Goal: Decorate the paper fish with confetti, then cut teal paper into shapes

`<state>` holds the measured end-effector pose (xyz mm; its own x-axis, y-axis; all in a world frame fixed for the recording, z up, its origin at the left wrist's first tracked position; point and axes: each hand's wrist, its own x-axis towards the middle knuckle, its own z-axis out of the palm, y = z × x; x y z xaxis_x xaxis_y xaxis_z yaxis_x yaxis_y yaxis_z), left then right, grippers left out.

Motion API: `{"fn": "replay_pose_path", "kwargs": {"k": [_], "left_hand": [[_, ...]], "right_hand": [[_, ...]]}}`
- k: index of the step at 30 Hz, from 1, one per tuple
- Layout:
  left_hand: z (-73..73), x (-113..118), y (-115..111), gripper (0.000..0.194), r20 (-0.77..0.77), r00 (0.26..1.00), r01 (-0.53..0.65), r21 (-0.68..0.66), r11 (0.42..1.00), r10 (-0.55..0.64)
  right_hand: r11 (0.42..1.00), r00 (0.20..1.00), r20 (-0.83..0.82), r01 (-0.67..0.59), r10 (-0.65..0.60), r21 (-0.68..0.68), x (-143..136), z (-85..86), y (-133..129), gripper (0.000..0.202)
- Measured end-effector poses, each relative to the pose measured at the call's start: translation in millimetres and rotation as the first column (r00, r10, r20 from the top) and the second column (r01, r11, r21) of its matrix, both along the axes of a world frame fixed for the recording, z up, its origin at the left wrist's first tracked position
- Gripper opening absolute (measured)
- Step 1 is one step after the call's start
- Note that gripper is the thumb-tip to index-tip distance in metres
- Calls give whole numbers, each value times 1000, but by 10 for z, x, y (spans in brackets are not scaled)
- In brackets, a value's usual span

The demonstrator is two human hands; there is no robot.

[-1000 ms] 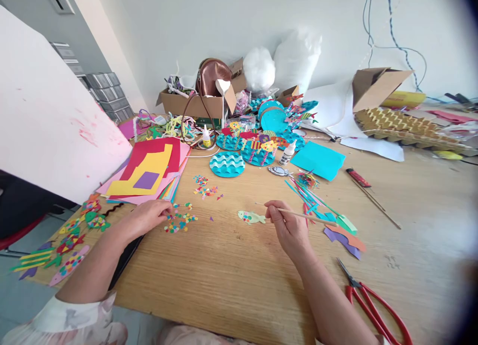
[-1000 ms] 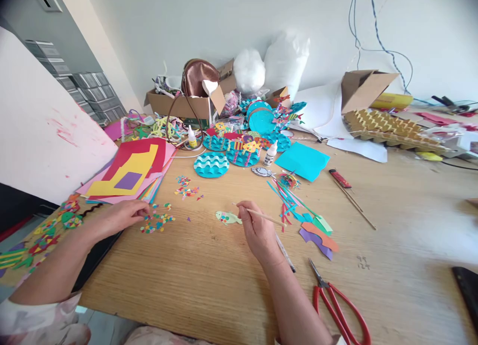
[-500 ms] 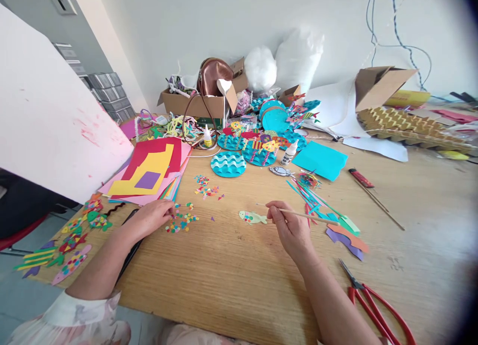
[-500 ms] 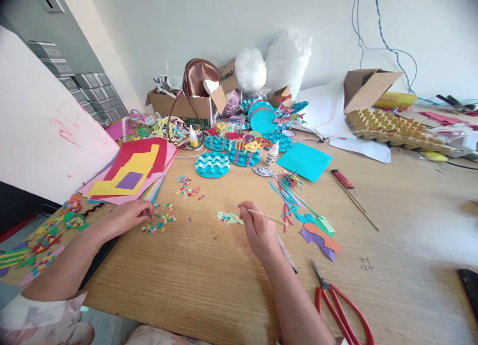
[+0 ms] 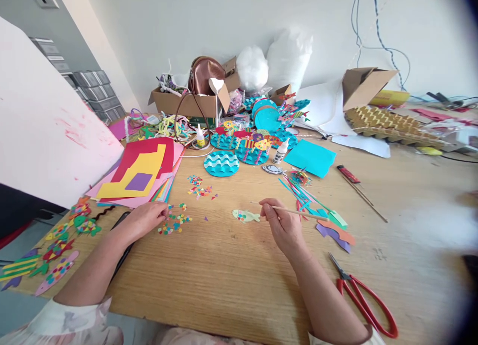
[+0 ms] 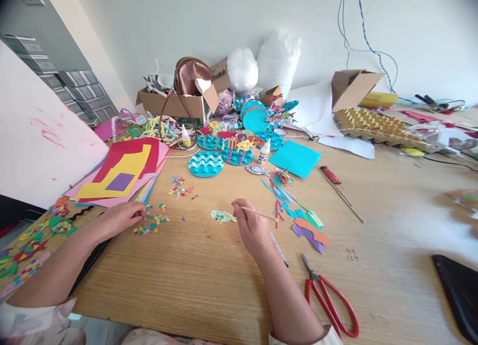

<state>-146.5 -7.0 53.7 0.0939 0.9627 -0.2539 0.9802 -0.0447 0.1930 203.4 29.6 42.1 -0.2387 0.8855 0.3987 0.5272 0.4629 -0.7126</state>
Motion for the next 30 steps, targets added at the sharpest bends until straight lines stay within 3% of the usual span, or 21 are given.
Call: {"fn": "replay_pose_path", "kwargs": {"k": [11,22,30], "left_hand": [[11,-15,-15,16,4,1000,-13,11,1000,13],[140,-7,-29,18,75,997,-20,25,999,18],[275,117,-239,17,24,998,61,-56,997,-60]], "right_hand": [[1000,1000,-5,2,-2,3,11,7,-1,26],[1000,1000,-6,5,-4,1,28,-13,14,27],[1000,1000,-5,16,-16,-9,40,-10,13,28]]}}
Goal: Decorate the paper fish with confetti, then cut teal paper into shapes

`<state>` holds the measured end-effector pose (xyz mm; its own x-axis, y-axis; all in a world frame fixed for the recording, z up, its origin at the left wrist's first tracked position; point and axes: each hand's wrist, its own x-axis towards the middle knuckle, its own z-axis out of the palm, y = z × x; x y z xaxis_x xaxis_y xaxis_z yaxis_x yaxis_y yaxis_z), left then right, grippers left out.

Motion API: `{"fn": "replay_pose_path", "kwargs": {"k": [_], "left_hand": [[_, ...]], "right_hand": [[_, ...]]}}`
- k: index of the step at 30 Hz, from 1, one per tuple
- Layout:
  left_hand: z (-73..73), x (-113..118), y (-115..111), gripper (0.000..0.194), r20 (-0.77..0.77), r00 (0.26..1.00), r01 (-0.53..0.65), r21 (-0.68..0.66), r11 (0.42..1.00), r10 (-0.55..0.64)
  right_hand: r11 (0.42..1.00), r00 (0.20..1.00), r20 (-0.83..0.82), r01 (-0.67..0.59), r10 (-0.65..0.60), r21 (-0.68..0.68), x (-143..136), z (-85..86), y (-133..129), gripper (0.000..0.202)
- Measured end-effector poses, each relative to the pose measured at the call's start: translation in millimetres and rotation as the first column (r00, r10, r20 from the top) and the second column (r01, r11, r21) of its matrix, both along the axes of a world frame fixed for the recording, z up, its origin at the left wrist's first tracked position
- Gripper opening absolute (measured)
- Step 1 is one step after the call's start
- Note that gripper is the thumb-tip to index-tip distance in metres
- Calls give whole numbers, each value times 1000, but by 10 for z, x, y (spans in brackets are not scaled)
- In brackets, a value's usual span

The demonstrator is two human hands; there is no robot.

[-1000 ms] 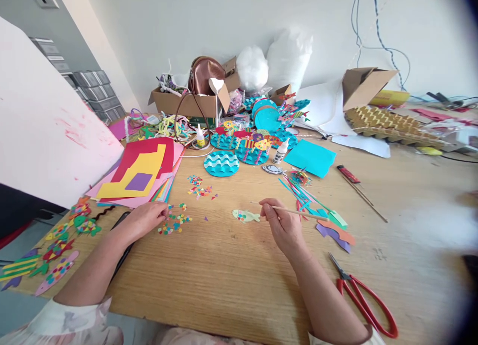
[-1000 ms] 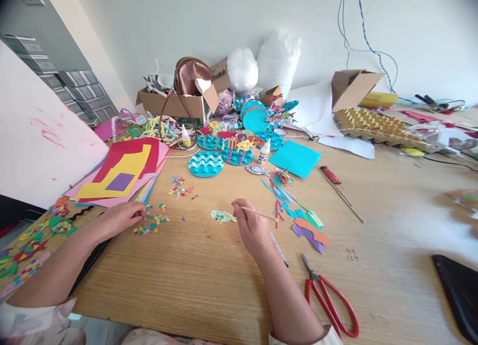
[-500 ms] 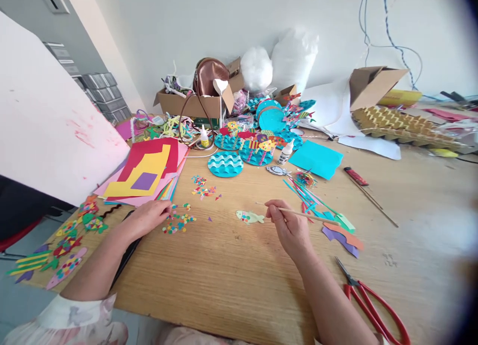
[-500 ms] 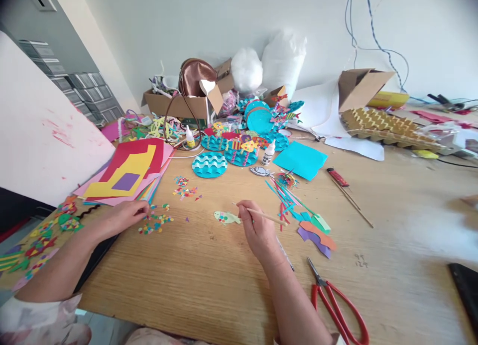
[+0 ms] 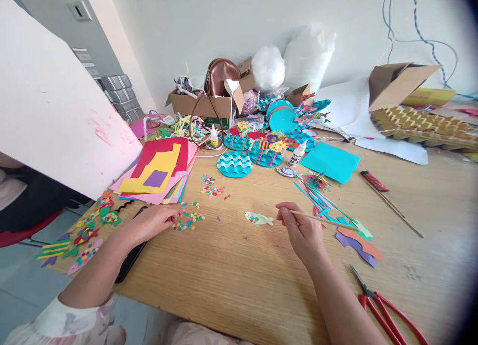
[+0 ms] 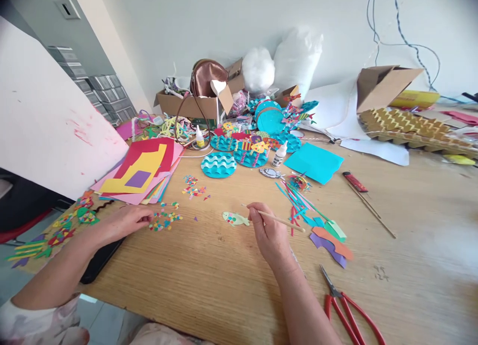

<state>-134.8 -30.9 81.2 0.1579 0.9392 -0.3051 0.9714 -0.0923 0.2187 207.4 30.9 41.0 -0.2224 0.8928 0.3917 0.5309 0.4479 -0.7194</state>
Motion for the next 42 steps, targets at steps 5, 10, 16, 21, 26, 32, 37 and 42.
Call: {"fn": "replay_pose_path", "kwargs": {"k": [5,10,16,21,26,32,37,42], "left_hand": [[-74,42,-131,18,3,1000,21,37,999,-22],[-166,24,-143,17,-17,1000,14,72,997,-13],[-204,4,-122,16,-22,999,32,63,998,-30],[-222,-11,-107,15,-14,998,55,54,997,-54],[-241,-38,-118,14,30,998,56,101,993,-59],[-111,92,-90,14,135,991,-23,175,984,0],[-134,402,34,9,347,936,-104,117,988,58],[-222,811,240,5,575,813,-167,71,983,97]], "right_hand": [[1000,1000,5,-23,23,4,-4,-23,4,28],[1000,1000,14,-20,21,-8,-6,-51,5,29],[999,999,-4,-33,33,9,-9,-56,15,30],[1000,1000,-7,-29,29,12,-14,-50,16,30],[1000,1000,-2,-24,24,20,-19,-16,4,30],[1000,1000,-5,-19,19,15,-28,-14,-12,27],[999,995,-89,-37,39,16,-93,-21,-13,21],[998,993,-101,-52,54,26,-206,2,-60,10]]}}
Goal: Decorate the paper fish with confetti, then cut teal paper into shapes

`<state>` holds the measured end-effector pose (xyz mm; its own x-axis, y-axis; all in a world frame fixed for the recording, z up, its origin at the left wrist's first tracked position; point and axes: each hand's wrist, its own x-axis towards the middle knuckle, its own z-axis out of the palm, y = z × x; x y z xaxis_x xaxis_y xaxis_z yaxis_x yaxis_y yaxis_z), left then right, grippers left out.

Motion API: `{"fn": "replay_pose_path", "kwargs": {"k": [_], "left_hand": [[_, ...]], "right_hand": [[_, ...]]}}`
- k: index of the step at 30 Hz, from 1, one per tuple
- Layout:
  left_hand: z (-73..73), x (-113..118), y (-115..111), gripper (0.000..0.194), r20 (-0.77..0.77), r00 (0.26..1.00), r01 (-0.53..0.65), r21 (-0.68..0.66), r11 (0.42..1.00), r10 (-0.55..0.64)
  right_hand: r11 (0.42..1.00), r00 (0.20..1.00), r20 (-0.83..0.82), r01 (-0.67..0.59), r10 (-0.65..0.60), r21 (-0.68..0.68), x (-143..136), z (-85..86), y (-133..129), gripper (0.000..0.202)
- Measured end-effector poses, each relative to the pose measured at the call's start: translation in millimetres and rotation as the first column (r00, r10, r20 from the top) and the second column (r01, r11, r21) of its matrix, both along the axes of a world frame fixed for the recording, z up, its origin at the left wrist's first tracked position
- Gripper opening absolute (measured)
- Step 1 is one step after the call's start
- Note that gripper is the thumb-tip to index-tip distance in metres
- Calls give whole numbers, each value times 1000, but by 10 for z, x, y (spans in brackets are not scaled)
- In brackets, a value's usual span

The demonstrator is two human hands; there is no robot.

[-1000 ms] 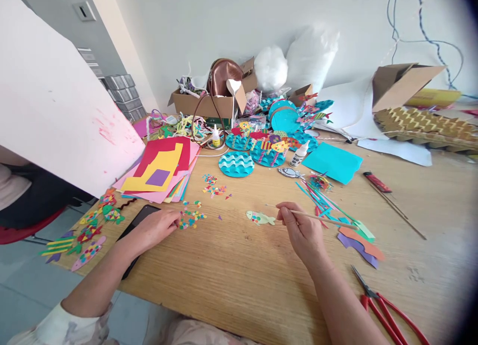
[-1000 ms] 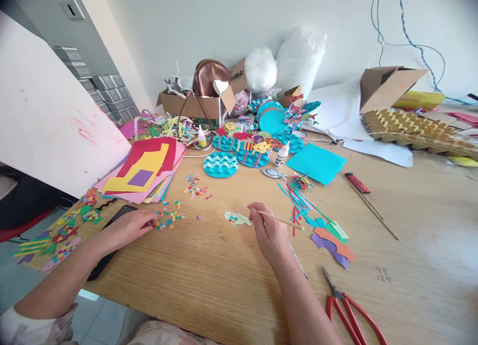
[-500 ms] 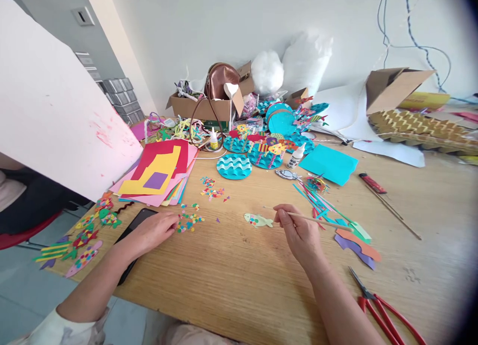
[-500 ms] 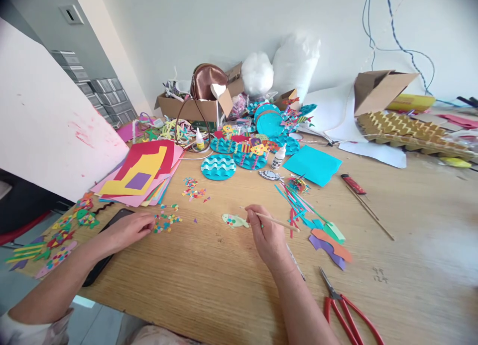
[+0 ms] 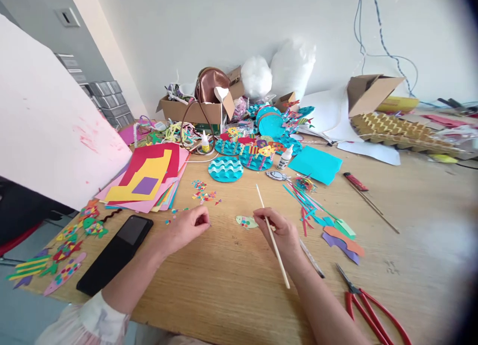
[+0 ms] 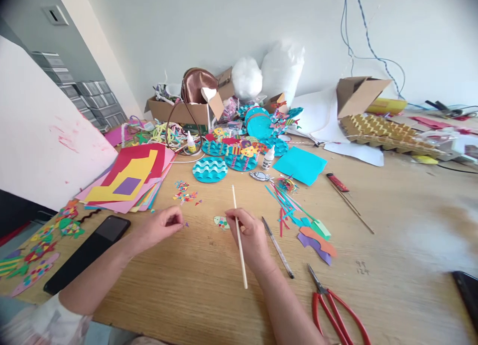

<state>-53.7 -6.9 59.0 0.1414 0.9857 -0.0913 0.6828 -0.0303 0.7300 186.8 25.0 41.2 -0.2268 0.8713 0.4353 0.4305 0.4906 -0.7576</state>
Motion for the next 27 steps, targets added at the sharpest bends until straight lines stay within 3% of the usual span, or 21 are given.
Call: {"fn": "replay_pose_path", "kwargs": {"k": [4,8,14,21,27], "left_hand": [[-26,293,165,7,257,966,4,9,1000,-6],[-46,506,275,8,330,944,14,31,999,-23],[-84,684,342,6,264,964,25,57,998,-39],[-11,814,346,9,138,989,39,119,992,-55],[-62,836,365,9,144,986,58,144,988,-79]], "right_hand": [[997,998,-17,-62,61,-55,-92,0,-53,6],[991,996,-11,-89,88,-96,-146,-19,-69,8],[991,999,14,-42,45,-125,-128,-52,-30,9],[997,998,54,-31,35,-67,-123,-85,10,12],[997,996,83,-28,33,-68,-120,-99,21,13]]}}
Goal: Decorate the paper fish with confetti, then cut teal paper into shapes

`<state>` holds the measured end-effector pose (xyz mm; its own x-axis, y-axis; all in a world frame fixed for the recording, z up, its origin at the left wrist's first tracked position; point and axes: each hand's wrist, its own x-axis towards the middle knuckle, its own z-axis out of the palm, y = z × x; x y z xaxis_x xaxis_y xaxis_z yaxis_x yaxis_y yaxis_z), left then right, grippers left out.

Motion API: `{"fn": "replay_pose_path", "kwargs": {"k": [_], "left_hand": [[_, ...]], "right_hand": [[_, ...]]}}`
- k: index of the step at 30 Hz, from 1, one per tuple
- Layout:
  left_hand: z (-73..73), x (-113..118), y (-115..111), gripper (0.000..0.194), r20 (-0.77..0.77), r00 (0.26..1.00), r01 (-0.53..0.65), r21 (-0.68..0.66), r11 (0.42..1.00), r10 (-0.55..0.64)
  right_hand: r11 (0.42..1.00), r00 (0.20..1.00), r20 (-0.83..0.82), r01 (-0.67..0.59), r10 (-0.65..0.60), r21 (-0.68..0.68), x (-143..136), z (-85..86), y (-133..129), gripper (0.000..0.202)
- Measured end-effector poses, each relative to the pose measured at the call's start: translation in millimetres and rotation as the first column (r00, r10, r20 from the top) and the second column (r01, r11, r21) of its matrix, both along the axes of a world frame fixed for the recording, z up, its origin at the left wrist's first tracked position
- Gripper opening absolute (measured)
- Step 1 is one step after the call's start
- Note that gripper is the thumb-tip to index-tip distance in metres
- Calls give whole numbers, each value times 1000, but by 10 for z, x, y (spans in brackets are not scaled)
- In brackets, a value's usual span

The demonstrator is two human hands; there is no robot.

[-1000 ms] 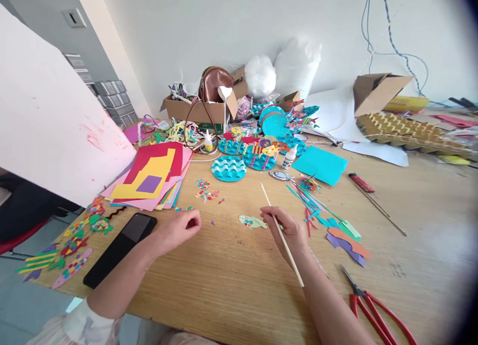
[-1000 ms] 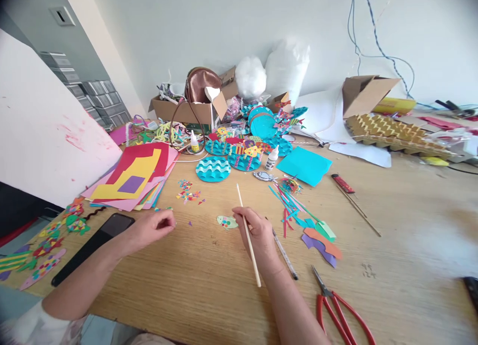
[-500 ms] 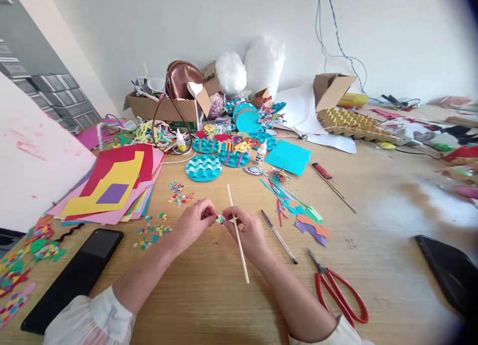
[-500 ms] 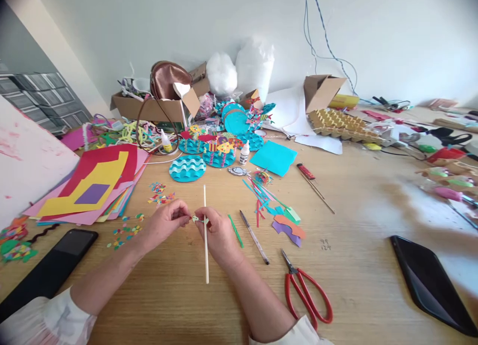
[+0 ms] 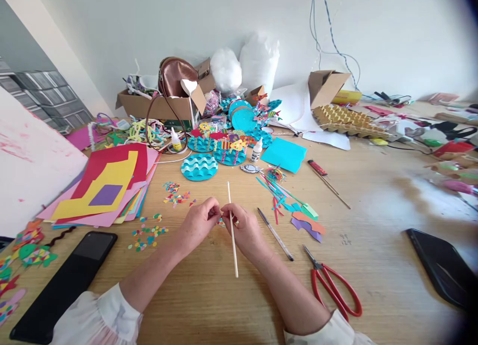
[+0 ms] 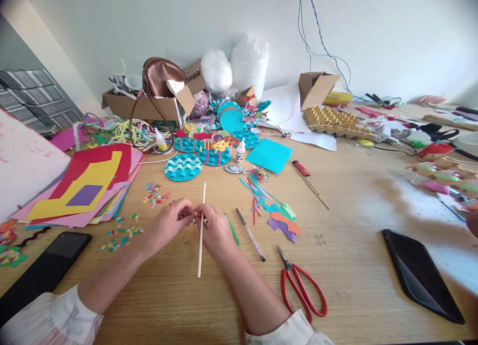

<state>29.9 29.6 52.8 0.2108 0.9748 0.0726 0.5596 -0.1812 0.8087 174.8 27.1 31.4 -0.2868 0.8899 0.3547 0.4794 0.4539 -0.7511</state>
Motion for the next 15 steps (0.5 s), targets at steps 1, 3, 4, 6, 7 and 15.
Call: {"fn": "replay_pose_path", "kwargs": {"k": [1,3,4,6,7,15], "left_hand": [[-13,2,3,8,5,1000,2,3,1000,-2],[-29,7,7,8,4,1000,2,9,1000,-2],[-32,9,7,8,0,1000,0,10,1000,0],[-35,13,7,9,-7,1000,-3,8,1000,3],[-36,15,7,10,-7,1000,-3,7,1000,3],[-61,-5,17,9,-96,995,15,52,999,-10]], "right_hand": [[1000,1000,5,0,0,3,1,-4,3,14],[1000,1000,12,-1,1,9,3,-11,9,16],[1000,1000,14,-1,0,11,3,-13,11,16],[1000,1000,18,7,-7,3,3,-15,14,17],[1000,1000,20,13,-13,-5,2,-14,14,17],[997,999,19,31,-30,-64,40,3,36,14]]}}
